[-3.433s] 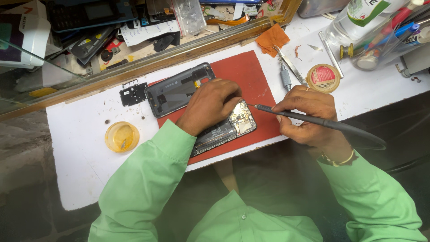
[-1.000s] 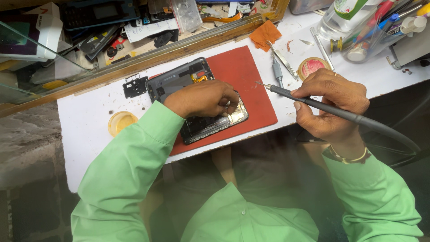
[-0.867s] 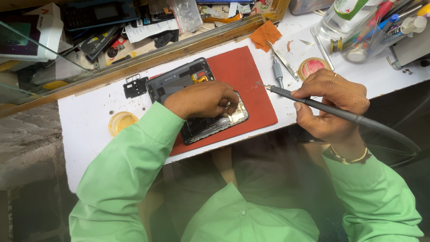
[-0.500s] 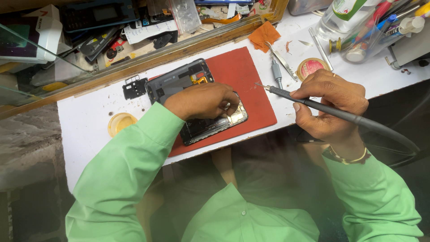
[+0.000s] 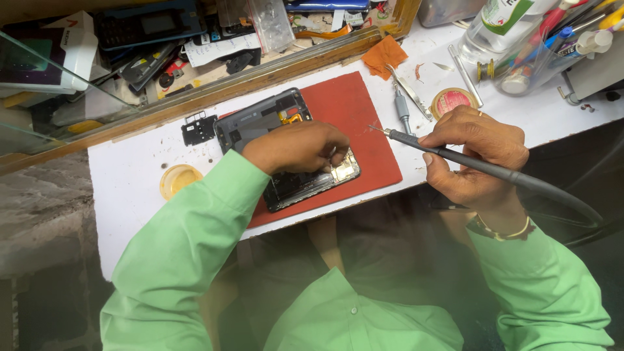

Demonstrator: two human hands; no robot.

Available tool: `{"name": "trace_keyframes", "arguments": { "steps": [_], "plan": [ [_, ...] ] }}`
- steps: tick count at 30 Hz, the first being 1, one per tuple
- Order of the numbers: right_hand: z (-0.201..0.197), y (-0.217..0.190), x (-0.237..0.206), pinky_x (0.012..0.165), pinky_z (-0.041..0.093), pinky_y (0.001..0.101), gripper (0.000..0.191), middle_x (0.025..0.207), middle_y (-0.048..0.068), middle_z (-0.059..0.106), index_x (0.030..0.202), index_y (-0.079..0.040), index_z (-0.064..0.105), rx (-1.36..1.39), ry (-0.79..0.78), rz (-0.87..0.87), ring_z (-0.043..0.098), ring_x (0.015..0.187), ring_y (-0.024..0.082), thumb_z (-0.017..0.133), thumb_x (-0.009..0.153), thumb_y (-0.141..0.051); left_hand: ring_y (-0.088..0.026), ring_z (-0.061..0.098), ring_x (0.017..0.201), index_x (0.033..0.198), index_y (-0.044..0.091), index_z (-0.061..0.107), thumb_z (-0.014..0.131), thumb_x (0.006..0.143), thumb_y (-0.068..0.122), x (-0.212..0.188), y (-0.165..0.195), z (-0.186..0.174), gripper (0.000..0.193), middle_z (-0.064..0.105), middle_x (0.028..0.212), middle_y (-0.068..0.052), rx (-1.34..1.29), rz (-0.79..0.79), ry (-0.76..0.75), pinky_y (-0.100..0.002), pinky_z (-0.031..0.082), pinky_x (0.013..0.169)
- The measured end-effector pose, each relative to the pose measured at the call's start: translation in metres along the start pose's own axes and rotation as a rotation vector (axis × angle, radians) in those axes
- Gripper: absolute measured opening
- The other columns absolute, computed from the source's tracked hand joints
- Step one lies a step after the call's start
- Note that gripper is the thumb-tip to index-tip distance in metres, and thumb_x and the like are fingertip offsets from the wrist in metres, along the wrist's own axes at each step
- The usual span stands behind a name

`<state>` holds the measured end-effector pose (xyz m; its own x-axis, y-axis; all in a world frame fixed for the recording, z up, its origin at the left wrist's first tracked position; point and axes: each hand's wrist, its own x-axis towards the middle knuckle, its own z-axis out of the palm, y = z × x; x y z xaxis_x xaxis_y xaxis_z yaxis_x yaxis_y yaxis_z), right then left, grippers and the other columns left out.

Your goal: The person disassembles a smartphone on a red mat, using a screwdriver to remove screws and a soldering iron to desolder connectors. They remove the motherboard and place it aside, then use tweezers to handle small components.

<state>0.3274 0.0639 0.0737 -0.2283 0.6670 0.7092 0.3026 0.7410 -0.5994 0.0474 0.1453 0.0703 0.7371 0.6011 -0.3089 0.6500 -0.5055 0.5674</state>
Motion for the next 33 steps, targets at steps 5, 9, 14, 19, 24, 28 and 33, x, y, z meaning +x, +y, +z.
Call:
{"name": "trace_keyframes", "arguments": {
  "steps": [5, 9, 14, 19, 24, 28, 33],
  "plan": [
    [0.002, 0.004, 0.001, 0.052, 0.040, 0.0220, 0.017, 0.082, 0.013, 0.069, 0.094, 0.005, 0.070, -0.032, -0.013, 0.078, 0.064, 0.065, 0.015, 0.071, 0.077, 0.003, -0.024, 0.067, 0.087, 0.098, 0.007, 0.060, 0.073, 0.090, 0.017, -0.021, -0.013, 0.006, 0.018, 0.068, 0.090, -0.007, -0.197, 0.136, 0.227, -0.038, 0.053, 0.078],
    [0.012, 0.011, 0.003, 0.062, 0.049, 0.0248, 0.017, 0.085, 0.012, 0.069, 0.096, 0.003, 0.070, -0.045, -0.078, 0.050, 0.067, 0.070, 0.016, 0.070, 0.079, 0.004, -0.028, 0.067, 0.097, 0.108, 0.007, 0.064, 0.074, 0.088, 0.017, -0.020, -0.022, 0.015, 0.024, 0.067, 0.104, -0.008, -0.091, 0.136, 0.600, -0.039, 0.053, 0.083],
    [0.027, 0.016, 0.003, 0.069, 0.052, 0.0291, 0.017, 0.081, 0.010, 0.069, 0.093, 0.001, 0.071, -0.066, -0.129, 0.070, 0.067, 0.074, 0.018, 0.071, 0.076, 0.003, -0.032, 0.066, 0.100, 0.110, 0.008, 0.069, 0.075, 0.089, 0.021, -0.006, -0.025, 0.029, 0.026, 0.068, 0.106, -0.008, 0.011, 0.188, 0.688, -0.042, 0.051, 0.083],
    [0.033, 0.019, 0.001, 0.066, 0.050, 0.0302, 0.014, 0.079, 0.009, 0.069, 0.089, -0.001, 0.071, -0.102, -0.179, 0.095, 0.065, 0.071, 0.019, 0.072, 0.075, 0.001, -0.030, 0.067, 0.098, 0.100, 0.008, 0.072, 0.072, 0.094, 0.021, 0.002, -0.029, 0.036, 0.014, 0.069, 0.099, -0.006, 0.019, 0.175, 0.712, -0.043, 0.051, 0.085],
    [0.037, 0.020, 0.002, 0.067, 0.051, 0.0304, 0.015, 0.079, 0.009, 0.068, 0.090, -0.001, 0.071, -0.108, -0.189, 0.086, 0.066, 0.072, 0.020, 0.073, 0.074, 0.000, -0.030, 0.066, 0.095, 0.097, 0.008, 0.073, 0.071, 0.094, 0.021, 0.005, -0.032, 0.040, 0.013, 0.070, 0.095, -0.007, -0.020, 0.185, 0.719, -0.042, 0.052, 0.082],
    [0.039, 0.019, 0.002, 0.066, 0.051, 0.0302, 0.016, 0.079, 0.009, 0.068, 0.090, -0.001, 0.071, -0.121, -0.186, 0.090, 0.066, 0.072, 0.020, 0.074, 0.074, -0.001, -0.030, 0.067, 0.093, 0.097, 0.008, 0.074, 0.071, 0.094, 0.020, 0.005, -0.031, 0.041, 0.013, 0.072, 0.094, -0.006, -0.029, 0.186, 0.735, -0.042, 0.053, 0.080],
    [0.039, 0.018, 0.002, 0.067, 0.052, 0.0304, 0.017, 0.079, 0.009, 0.068, 0.091, -0.001, 0.071, -0.132, -0.182, 0.073, 0.066, 0.073, 0.020, 0.074, 0.074, -0.001, -0.029, 0.068, 0.092, 0.096, 0.008, 0.074, 0.072, 0.094, 0.021, 0.005, -0.031, 0.041, 0.014, 0.074, 0.094, -0.006, -0.029, 0.179, 0.749, -0.041, 0.053, 0.079]
  ]
}}
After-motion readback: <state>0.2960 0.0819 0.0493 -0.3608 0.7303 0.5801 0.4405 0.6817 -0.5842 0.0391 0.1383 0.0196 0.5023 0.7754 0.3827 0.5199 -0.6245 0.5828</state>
